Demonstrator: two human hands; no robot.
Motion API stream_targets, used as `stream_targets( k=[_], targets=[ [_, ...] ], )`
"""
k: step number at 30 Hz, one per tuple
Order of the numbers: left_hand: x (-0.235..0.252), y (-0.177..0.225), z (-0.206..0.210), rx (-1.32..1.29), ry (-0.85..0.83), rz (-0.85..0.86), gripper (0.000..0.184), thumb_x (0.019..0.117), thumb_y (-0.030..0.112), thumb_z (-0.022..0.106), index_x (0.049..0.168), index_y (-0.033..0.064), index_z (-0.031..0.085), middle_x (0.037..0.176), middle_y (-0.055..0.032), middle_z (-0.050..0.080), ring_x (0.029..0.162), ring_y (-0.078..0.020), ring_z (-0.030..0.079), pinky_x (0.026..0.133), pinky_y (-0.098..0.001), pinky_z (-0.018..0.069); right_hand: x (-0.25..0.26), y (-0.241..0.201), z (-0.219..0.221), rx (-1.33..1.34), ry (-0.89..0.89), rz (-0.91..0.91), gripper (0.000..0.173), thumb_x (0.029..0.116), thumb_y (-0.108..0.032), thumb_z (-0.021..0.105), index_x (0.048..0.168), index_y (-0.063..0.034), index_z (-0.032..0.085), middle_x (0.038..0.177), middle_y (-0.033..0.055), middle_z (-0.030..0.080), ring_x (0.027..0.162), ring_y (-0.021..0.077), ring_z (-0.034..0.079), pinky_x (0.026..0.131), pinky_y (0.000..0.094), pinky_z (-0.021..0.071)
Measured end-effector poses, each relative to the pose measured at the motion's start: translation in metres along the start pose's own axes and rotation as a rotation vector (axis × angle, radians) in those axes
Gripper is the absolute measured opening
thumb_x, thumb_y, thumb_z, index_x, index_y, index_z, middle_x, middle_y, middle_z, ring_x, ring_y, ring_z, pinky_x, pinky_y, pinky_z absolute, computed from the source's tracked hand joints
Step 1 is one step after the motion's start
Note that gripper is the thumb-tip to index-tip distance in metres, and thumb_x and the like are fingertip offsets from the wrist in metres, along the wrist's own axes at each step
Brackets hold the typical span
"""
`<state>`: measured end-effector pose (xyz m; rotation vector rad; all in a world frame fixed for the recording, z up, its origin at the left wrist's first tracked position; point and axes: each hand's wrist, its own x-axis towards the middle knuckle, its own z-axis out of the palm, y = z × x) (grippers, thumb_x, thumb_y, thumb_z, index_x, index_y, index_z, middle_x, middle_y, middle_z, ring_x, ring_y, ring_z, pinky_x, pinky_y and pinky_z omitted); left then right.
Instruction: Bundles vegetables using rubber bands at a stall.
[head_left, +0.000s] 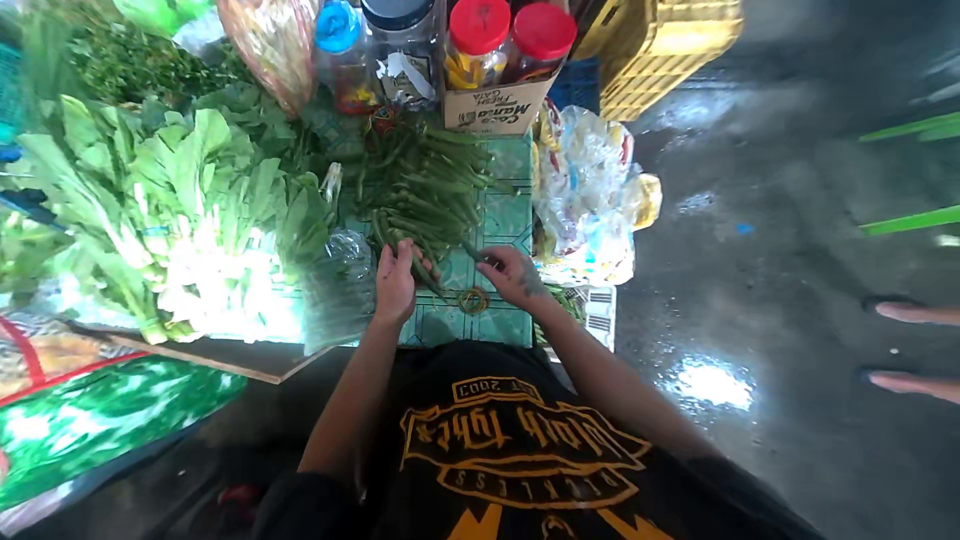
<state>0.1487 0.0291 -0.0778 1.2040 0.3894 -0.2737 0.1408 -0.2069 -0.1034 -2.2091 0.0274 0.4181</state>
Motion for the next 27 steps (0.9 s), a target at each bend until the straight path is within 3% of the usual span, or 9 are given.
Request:
stream_targets(
  k=[3,6,9,12,15,19,21,24,27],
  targets=[
    [-0.003,-0.001,-0.01,-0.06,0.098,-0.109,0.034,0.1127,0.037,0.033,0.128,0.0119,0.05,0.086,-0.0049,0.061,0.07,-0.0196,0.065,0.066,-0.0408,0.0606,0.028,0.007,0.007,-0.169,-0.01,-0.09,0.034,0.099,-0.021,0.067,0.13,-0.0081,0.068,0.121,0.0193,0.067,0.105,0.0345,0.068,0.092,0.054,0.0566],
    [-0.008,-0.002,-0.018,-0.091,0.138,-0.2,0.041,0.1125,0.042,0.03,0.127,0.0117,0.053,0.086,-0.0057,0.06,0.072,-0.0199,0.064,0.066,-0.039,0.0587,0.063,-0.016,0.001,-0.288,0.208,-0.152,0.033,0.0973,-0.028,0.066,0.125,-0.0111,0.072,0.121,0.0186,0.068,0.118,0.0387,0.063,0.101,0.0562,0.0505],
    [-0.014,-0.003,-0.018,-0.056,0.104,-0.242,0.036,0.11,0.04,0.044,0.129,0.0112,0.053,0.088,-0.0068,0.061,0.072,-0.0198,0.064,0.065,-0.038,0.059,0.106,-0.046,-0.003,-0.443,0.297,-0.052,0.042,0.0966,-0.032,0.065,0.136,-0.0175,0.065,0.135,0.0214,0.059,0.129,0.0442,0.052,0.101,0.0604,0.0485],
    [-0.017,0.002,-0.014,-0.021,0.024,-0.168,0.03,0.1066,0.028,0.056,0.127,0.007,0.053,0.084,-0.0107,0.063,0.068,-0.0215,0.065,0.064,-0.0377,0.0606,0.136,-0.05,-0.003,-0.508,0.301,0.048,0.036,0.094,-0.026,0.066,0.129,-0.0211,0.07,0.141,0.0191,0.055,0.133,0.044,0.048,0.1,0.0609,0.0478],
    [-0.017,0.022,-0.016,0.181,-0.001,0.07,0.032,0.1066,0.021,0.055,0.132,0.0032,0.049,0.087,-0.0117,0.067,0.072,-0.0218,0.068,0.07,-0.0385,0.0616,0.122,-0.059,-0.029,-0.446,0.3,-0.119,0.03,0.0964,-0.02,0.066,0.125,-0.0145,0.07,0.129,0.018,0.064,0.124,0.0403,0.058,0.102,0.0588,0.05],
    [-0.028,0.061,-0.018,0.679,0.049,0.316,0.049,0.1031,0.029,0.059,0.141,0.0023,0.045,0.106,-0.0104,0.068,0.089,-0.0165,0.07,0.081,-0.0399,0.0618,0.069,-0.068,-0.075,-0.29,0.006,-0.443,0.024,0.0955,-0.019,0.072,0.117,-0.0088,0.074,0.106,0.0134,0.072,0.089,0.0263,0.07,0.082,0.0474,0.0602],
    [-0.02,0.07,-0.016,0.845,-0.069,0.422,0.048,0.1025,0.029,0.06,0.139,0.0014,0.048,0.115,-0.0131,0.066,0.1,-0.0179,0.068,0.088,-0.041,0.0595,0.049,-0.078,-0.081,-0.233,-0.104,-0.54,0.021,0.0901,-0.014,0.077,0.11,-0.0098,0.076,0.101,0.0089,0.072,0.083,0.0206,0.07,0.076,0.0426,0.062],
    [-0.006,0.061,-0.002,0.913,-0.363,0.382,0.044,0.1021,0.025,0.061,0.139,0.0028,0.049,0.112,-0.0126,0.067,0.098,-0.0195,0.069,0.088,-0.0432,0.0598,0.038,-0.092,-0.063,-0.212,-0.182,-0.619,0.021,0.0863,-0.012,0.079,0.107,-0.0107,0.077,0.099,0.0055,0.075,0.088,0.0174,0.072,0.083,0.0408,0.0622],
    [0.004,0.038,0.004,0.634,-0.47,0.084,0.042,0.1039,0.023,0.059,0.14,0.0066,0.046,0.101,-0.0089,0.072,0.085,-0.0184,0.073,0.079,-0.0379,0.0633,0.051,-0.085,-0.038,-0.018,-0.167,-0.48,0.034,0.084,-0.014,0.079,0.116,-0.0053,0.07,0.095,0.0055,0.075,0.083,0.0161,0.074,0.079,0.0404,0.0642]
  ],
)
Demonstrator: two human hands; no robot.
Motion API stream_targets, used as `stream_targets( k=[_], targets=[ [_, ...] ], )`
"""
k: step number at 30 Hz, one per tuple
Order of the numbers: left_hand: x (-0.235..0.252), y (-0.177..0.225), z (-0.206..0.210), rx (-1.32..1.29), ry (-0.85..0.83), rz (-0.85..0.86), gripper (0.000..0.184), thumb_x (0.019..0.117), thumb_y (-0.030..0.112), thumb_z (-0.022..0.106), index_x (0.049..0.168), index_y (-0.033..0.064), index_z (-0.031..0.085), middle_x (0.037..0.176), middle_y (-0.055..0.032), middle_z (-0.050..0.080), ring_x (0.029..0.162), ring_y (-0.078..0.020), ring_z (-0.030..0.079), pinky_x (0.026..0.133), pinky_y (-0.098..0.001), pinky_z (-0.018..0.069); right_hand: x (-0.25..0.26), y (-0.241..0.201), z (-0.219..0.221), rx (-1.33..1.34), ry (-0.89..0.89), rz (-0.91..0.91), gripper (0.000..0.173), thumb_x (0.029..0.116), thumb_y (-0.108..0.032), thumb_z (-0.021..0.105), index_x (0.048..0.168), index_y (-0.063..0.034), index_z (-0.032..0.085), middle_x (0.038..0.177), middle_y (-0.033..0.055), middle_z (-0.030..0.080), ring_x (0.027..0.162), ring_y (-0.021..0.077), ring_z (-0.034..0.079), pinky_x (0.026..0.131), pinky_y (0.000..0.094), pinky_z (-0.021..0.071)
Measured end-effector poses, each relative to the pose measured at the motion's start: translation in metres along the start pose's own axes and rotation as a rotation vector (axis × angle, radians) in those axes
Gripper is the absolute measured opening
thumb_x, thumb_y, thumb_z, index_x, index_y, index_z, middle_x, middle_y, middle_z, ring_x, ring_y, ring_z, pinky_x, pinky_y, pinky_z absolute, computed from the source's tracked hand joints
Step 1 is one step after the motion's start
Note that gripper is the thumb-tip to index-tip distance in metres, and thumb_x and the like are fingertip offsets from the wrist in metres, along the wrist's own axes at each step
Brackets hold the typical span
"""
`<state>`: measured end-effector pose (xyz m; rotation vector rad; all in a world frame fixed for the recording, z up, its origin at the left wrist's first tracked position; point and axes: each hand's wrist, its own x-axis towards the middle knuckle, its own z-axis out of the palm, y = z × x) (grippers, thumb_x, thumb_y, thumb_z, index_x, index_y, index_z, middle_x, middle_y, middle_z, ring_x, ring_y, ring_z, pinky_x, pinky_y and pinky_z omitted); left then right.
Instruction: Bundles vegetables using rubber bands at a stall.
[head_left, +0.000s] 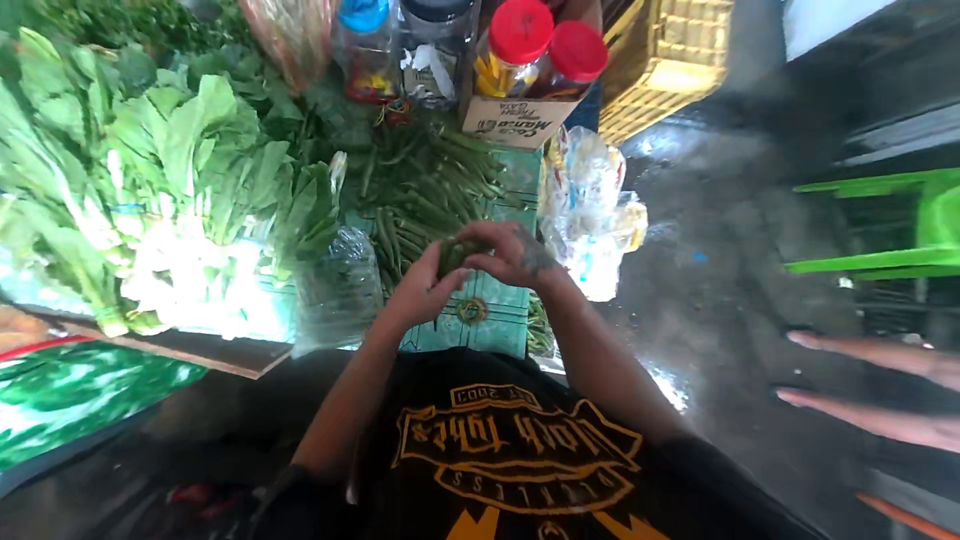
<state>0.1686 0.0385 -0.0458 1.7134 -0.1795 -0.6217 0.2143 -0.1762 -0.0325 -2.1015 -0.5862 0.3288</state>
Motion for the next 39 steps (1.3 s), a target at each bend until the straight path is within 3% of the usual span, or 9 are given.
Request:
stream_targets(
  k=[3,5,8,12,20,26,31,35,39],
  targets=[
    [-0.005,-0.017,-0.001,-0.426,0.044,-0.142,0.041,0.1044,0.018,0.059,0.141,0.0065,0.044,0.101,-0.0146,0.07,0.085,-0.0255,0.072,0.08,-0.0413,0.063,0.026,0.016,0.007,0.167,0.14,0.259,0.051,0.0842,-0.02,0.083,0.127,-0.0031,0.06,0.093,0.0093,0.075,0.079,0.0192,0.072,0.076,0.0403,0.0626],
    [-0.011,-0.028,-0.001,-0.619,0.071,-0.157,0.038,0.1057,0.015,0.055,0.141,0.0047,0.044,0.107,-0.0173,0.069,0.091,-0.0293,0.072,0.085,-0.0457,0.0622,0.045,0.033,0.013,-0.013,0.218,0.434,0.036,0.0994,-0.031,0.066,0.124,-0.005,0.066,0.105,0.0123,0.073,0.095,0.0246,0.071,0.089,0.048,0.0586],
    [-0.016,-0.041,-0.003,-0.765,0.094,-0.065,0.034,0.1076,0.015,0.049,0.14,0.0048,0.044,0.112,-0.0193,0.068,0.099,-0.0329,0.071,0.09,-0.0506,0.0598,0.068,0.054,0.032,-0.39,0.146,0.604,0.037,0.1021,-0.038,0.059,0.114,-0.0052,0.072,0.113,0.0186,0.072,0.109,0.0376,0.068,0.092,0.0616,0.0541],
    [-0.015,-0.043,-0.005,-0.804,0.167,-0.045,0.034,0.1078,0.016,0.049,0.141,0.0072,0.043,0.113,-0.0182,0.069,0.101,-0.0321,0.07,0.091,-0.049,0.059,0.077,0.051,0.037,-0.505,0.062,0.646,0.031,0.1003,-0.031,0.056,0.11,-0.0056,0.072,0.111,0.0192,0.072,0.107,0.0395,0.069,0.086,0.0636,0.0545],
    [0.003,-0.042,0.01,-0.824,0.359,-0.13,0.033,0.1117,0.026,0.041,0.14,0.0096,0.044,0.112,-0.0157,0.069,0.097,-0.029,0.071,0.085,-0.046,0.0601,0.035,0.009,0.034,-0.169,0.236,0.498,0.029,0.0978,-0.029,0.068,0.112,-0.0039,0.071,0.097,0.0134,0.074,0.091,0.0285,0.072,0.086,0.053,0.0576],
    [0.003,-0.041,0.02,-0.862,0.433,-0.146,0.034,0.1121,0.031,0.039,0.139,0.0096,0.043,0.108,-0.0139,0.068,0.091,-0.0276,0.071,0.08,-0.0463,0.0613,0.051,0.036,0.053,-0.231,0.285,0.657,0.06,0.0949,-0.055,0.066,0.123,-0.0016,0.067,0.113,0.0217,0.07,0.108,0.0389,0.068,0.094,0.0609,0.0535],
    [-0.021,-0.041,0.013,-0.985,0.379,-0.116,0.043,0.1122,0.043,0.029,0.137,0.012,0.047,0.11,-0.0116,0.066,0.094,-0.0279,0.07,0.084,-0.0514,0.06,0.064,0.045,0.049,-0.269,0.281,0.618,0.042,0.1018,-0.042,0.058,0.121,-0.0081,0.073,0.123,0.0198,0.069,0.12,0.0381,0.063,0.102,0.0607,0.0491],
    [-0.031,-0.044,0.006,-1.063,0.368,-0.099,0.048,0.1112,0.048,0.024,0.132,0.0127,0.05,0.107,-0.0101,0.066,0.095,-0.0276,0.07,0.086,-0.0524,0.0596,0.032,0.019,0.045,-0.139,0.42,0.467,0.039,0.1008,-0.04,0.061,0.119,-0.0081,0.074,0.115,0.0201,0.067,0.111,0.0355,0.063,0.098,0.0558,0.0512],
    [-0.028,-0.047,0.013,-0.925,0.353,-0.082,0.04,0.112,0.042,0.03,0.135,0.0143,0.047,0.115,-0.0105,0.067,0.1,-0.0278,0.069,0.086,-0.0502,0.0598,-0.021,-0.027,0.068,0.129,0.393,0.223,0.042,0.0934,-0.026,0.076,0.128,-0.0049,0.063,0.091,0.0128,0.068,0.072,0.0225,0.066,0.064,0.0414,0.0591]
  ],
)
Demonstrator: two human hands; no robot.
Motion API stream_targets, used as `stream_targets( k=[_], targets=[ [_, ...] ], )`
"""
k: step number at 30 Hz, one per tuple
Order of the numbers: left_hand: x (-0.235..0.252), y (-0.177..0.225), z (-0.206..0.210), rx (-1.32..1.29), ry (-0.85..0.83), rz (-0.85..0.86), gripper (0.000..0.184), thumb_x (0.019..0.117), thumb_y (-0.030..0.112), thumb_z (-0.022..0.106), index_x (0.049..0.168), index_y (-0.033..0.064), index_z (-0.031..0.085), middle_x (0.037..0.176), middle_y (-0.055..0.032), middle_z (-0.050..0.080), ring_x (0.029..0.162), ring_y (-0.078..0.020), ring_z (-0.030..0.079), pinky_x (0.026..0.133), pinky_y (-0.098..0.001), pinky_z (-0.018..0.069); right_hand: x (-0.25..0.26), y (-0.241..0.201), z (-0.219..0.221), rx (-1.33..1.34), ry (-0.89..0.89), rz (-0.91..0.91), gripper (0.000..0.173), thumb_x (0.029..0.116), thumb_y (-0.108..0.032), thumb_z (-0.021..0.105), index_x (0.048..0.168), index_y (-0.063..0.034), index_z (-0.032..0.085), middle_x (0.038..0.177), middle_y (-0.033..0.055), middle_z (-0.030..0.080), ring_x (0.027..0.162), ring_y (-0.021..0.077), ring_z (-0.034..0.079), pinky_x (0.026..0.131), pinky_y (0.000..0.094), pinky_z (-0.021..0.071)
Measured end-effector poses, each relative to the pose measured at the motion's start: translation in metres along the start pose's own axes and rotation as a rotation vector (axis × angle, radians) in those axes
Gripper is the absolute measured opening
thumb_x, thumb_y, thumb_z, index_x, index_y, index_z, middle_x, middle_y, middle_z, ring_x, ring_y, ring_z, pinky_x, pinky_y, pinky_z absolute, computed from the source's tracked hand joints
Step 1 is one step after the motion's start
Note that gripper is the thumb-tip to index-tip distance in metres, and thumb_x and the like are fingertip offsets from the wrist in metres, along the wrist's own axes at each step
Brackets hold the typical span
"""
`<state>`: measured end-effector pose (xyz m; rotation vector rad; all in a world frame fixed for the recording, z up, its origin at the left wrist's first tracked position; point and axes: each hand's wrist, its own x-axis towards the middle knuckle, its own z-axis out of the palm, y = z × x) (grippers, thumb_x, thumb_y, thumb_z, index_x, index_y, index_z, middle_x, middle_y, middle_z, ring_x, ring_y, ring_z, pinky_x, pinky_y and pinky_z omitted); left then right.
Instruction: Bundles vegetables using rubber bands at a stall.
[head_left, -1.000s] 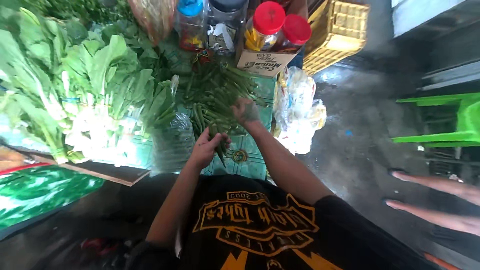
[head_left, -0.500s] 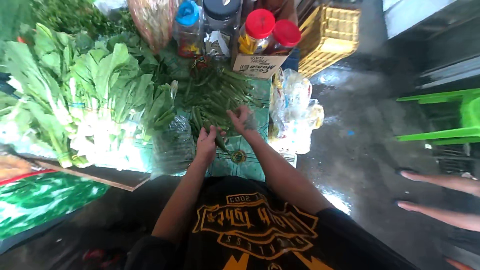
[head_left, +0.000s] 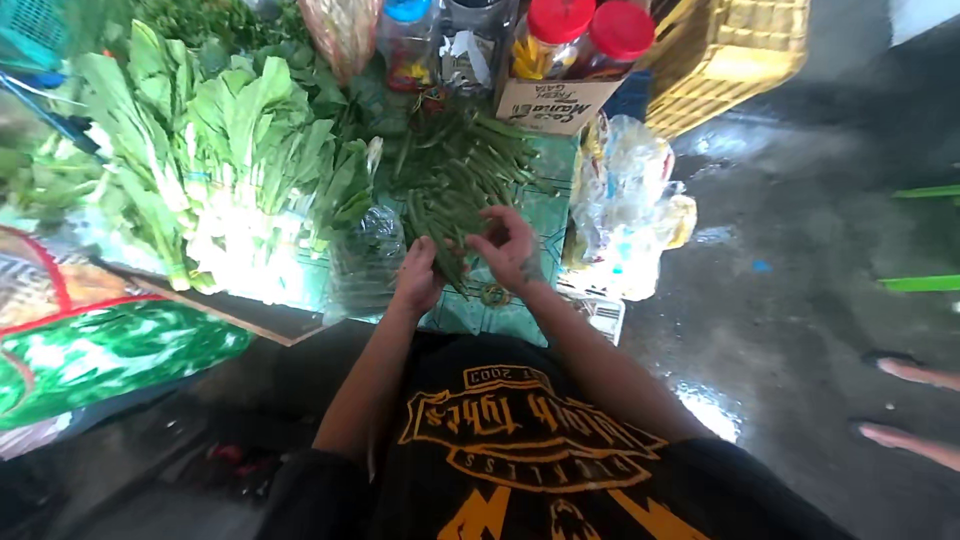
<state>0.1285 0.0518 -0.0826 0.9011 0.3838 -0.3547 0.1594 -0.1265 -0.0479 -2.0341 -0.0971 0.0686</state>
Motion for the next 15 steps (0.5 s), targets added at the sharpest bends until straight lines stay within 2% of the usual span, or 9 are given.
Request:
stream_targets(
  k=[1,3,5,8,10,13,15],
  targets=[
    [0.002,-0.004,0.005,0.067,-0.002,0.008,0.038,0.1118,0.04,0.033,0.138,0.0152,0.046,0.118,-0.01,0.066,0.103,-0.0257,0.068,0.087,-0.048,0.0588,-0.01,0.001,0.006,0.038,0.022,-0.032,0.039,0.0911,-0.023,0.078,0.122,-0.0041,0.064,0.089,0.0113,0.069,0.069,0.0203,0.067,0.062,0.0394,0.0605],
    [0.006,-0.011,0.018,0.171,-0.024,0.026,0.041,0.1109,0.04,0.039,0.145,0.0188,0.043,0.125,-0.0079,0.065,0.109,-0.0219,0.066,0.092,-0.046,0.0573,-0.02,0.011,0.017,0.012,0.086,-0.103,0.028,0.0901,-0.02,0.079,0.112,-0.0036,0.072,0.096,0.0105,0.072,0.078,0.0187,0.069,0.071,0.0388,0.0618],
    [0.01,-0.016,0.028,0.197,-0.048,0.062,0.04,0.1099,0.037,0.045,0.145,0.0185,0.042,0.123,-0.0079,0.065,0.107,-0.0212,0.067,0.091,-0.045,0.0576,-0.024,0.022,0.018,-0.045,0.131,-0.155,0.022,0.0925,-0.018,0.075,0.112,-0.0071,0.075,0.101,0.0086,0.073,0.085,0.0173,0.07,0.078,0.0371,0.0619],
    [0.009,-0.015,0.032,0.307,-0.055,0.13,0.037,0.1074,0.029,0.054,0.142,0.0174,0.045,0.119,-0.0077,0.067,0.103,-0.0206,0.068,0.088,-0.0433,0.059,-0.03,0.027,0.012,-0.044,0.117,-0.157,0.02,0.0924,-0.012,0.072,0.111,-0.0064,0.074,0.099,0.0079,0.073,0.076,0.0158,0.068,0.07,0.035,0.0602],
    [0.007,-0.015,0.035,0.443,-0.041,0.199,0.04,0.1055,0.028,0.059,0.142,0.0172,0.046,0.117,-0.0066,0.068,0.1,-0.0191,0.069,0.084,-0.0411,0.0602,-0.033,0.03,0.01,0.056,0.08,-0.08,0.018,0.0932,-0.009,0.07,0.111,-0.0065,0.073,0.1,0.0065,0.074,0.074,0.0138,0.068,0.068,0.0342,0.0612],
    [0.002,-0.014,0.038,0.62,-0.025,0.28,0.045,0.1052,0.03,0.059,0.144,0.0136,0.043,0.119,-0.0083,0.067,0.102,-0.0185,0.069,0.086,-0.0413,0.0604,-0.035,0.032,0.011,0.255,0.073,0.004,0.019,0.0934,-0.003,0.07,0.113,-0.003,0.07,0.101,0.0077,0.075,0.084,0.0144,0.073,0.078,0.0354,0.0637],
    [-0.001,-0.012,0.039,0.702,-0.031,0.314,0.048,0.1053,0.028,0.059,0.146,0.0108,0.041,0.122,-0.0099,0.065,0.103,-0.0181,0.068,0.089,-0.041,0.0599,-0.036,0.031,0.013,0.302,0.11,0.015,0.019,0.0919,-0.001,0.07,0.111,-0.0017,0.07,0.099,0.0076,0.075,0.085,0.0137,0.073,0.079,0.034,0.0634]
  ],
)
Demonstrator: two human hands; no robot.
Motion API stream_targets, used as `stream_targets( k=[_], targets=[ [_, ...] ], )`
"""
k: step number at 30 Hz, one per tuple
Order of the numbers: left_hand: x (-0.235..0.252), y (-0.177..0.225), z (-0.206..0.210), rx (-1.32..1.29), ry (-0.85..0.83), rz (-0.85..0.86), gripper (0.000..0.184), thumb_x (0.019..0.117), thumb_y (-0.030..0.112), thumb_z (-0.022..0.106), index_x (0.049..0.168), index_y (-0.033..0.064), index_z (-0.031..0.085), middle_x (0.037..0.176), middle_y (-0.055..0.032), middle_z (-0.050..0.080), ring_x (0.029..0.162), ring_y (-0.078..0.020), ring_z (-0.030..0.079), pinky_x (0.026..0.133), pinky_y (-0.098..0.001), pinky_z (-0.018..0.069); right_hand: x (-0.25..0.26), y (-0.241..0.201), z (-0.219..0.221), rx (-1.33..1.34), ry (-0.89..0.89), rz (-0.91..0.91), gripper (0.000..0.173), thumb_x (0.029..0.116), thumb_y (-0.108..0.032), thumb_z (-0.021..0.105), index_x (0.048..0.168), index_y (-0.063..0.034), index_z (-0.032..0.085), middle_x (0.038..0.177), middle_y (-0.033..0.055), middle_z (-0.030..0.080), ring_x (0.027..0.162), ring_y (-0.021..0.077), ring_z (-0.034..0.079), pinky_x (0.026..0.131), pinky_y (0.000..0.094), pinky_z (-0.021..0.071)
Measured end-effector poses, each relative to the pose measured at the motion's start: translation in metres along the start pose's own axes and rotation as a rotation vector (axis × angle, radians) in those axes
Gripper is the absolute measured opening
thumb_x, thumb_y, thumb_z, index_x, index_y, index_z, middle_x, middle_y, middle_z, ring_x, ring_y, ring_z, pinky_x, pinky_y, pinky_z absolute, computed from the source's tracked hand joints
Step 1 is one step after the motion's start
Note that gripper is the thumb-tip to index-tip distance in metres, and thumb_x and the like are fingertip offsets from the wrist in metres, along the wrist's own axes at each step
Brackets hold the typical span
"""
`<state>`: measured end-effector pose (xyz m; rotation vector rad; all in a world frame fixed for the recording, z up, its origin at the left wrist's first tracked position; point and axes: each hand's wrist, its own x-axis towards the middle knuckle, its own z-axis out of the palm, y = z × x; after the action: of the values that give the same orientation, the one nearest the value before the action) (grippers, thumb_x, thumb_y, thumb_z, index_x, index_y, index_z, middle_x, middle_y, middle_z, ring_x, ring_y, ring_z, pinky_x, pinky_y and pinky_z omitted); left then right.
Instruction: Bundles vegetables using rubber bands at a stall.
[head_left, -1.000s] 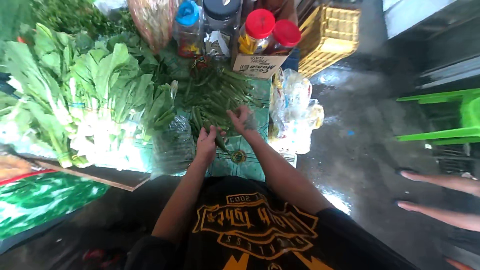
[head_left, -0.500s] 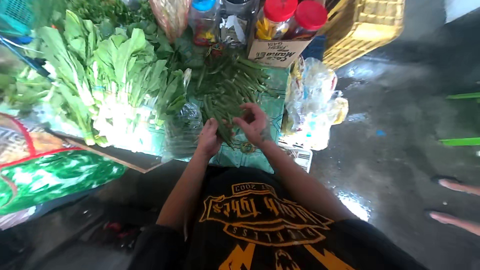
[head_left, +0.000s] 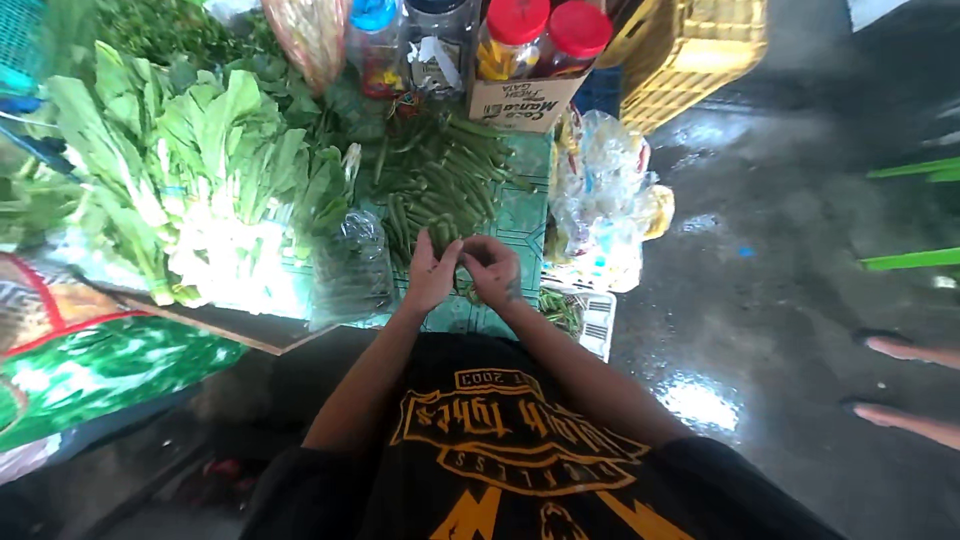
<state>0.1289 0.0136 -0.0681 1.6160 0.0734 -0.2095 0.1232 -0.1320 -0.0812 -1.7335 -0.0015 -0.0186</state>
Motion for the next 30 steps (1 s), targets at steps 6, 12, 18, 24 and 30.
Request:
stream_targets(
  k=[6,12,18,24,30],
  targets=[
    [-0.001,0.011,-0.004,0.139,-0.024,0.042,0.055,0.104,0.026,0.061,0.15,0.0099,0.037,0.128,-0.0116,0.063,0.109,-0.0174,0.068,0.093,-0.0404,0.0587,-0.001,-0.004,0.003,-0.023,0.075,-0.029,0.017,0.0915,-0.004,0.072,0.108,-0.0028,0.072,0.094,0.0058,0.075,0.075,0.0102,0.07,0.07,0.0293,0.0611],
    [0.001,0.007,-0.005,0.166,-0.045,0.116,0.053,0.1027,0.023,0.063,0.148,0.007,0.039,0.125,-0.0121,0.064,0.109,-0.0165,0.067,0.093,-0.0394,0.0589,-0.003,-0.002,0.0,-0.027,0.077,-0.031,0.018,0.0905,-0.004,0.072,0.109,-0.003,0.072,0.091,0.0055,0.073,0.068,0.0098,0.066,0.066,0.0289,0.0593],
    [-0.001,0.003,-0.012,-0.324,-0.032,-0.107,0.035,0.1082,0.033,0.051,0.139,0.0167,0.05,0.111,-0.0052,0.067,0.093,-0.017,0.069,0.083,-0.0408,0.061,0.005,-0.006,-0.014,-0.018,-0.081,-0.103,0.021,0.0935,-0.011,0.072,0.113,-0.0095,0.078,0.107,0.0082,0.063,0.078,0.0106,0.061,0.067,0.0257,0.0566],
    [-0.001,-0.007,-0.043,-1.062,-0.264,-0.248,0.027,0.1045,0.041,0.052,0.119,0.0191,0.058,0.093,-0.0005,0.062,0.078,-0.0162,0.065,0.073,-0.0382,0.0599,0.007,0.031,-0.05,-0.466,-0.238,0.117,0.028,0.1,-0.027,0.065,0.119,-0.0073,0.07,0.104,0.0146,0.069,0.088,0.0265,0.068,0.078,0.047,0.0592],
    [-0.003,-0.013,-0.049,-1.235,-0.377,-0.216,0.028,0.1016,0.036,0.059,0.118,0.014,0.058,0.088,-0.0025,0.06,0.076,-0.0205,0.064,0.075,-0.0457,0.0596,-0.021,0.08,-0.043,-0.894,-0.332,0.102,0.013,0.0944,-0.027,0.072,0.102,-0.0182,0.077,0.108,0.0114,0.071,0.107,0.0351,0.065,0.087,0.0582,0.0531]
  ],
)
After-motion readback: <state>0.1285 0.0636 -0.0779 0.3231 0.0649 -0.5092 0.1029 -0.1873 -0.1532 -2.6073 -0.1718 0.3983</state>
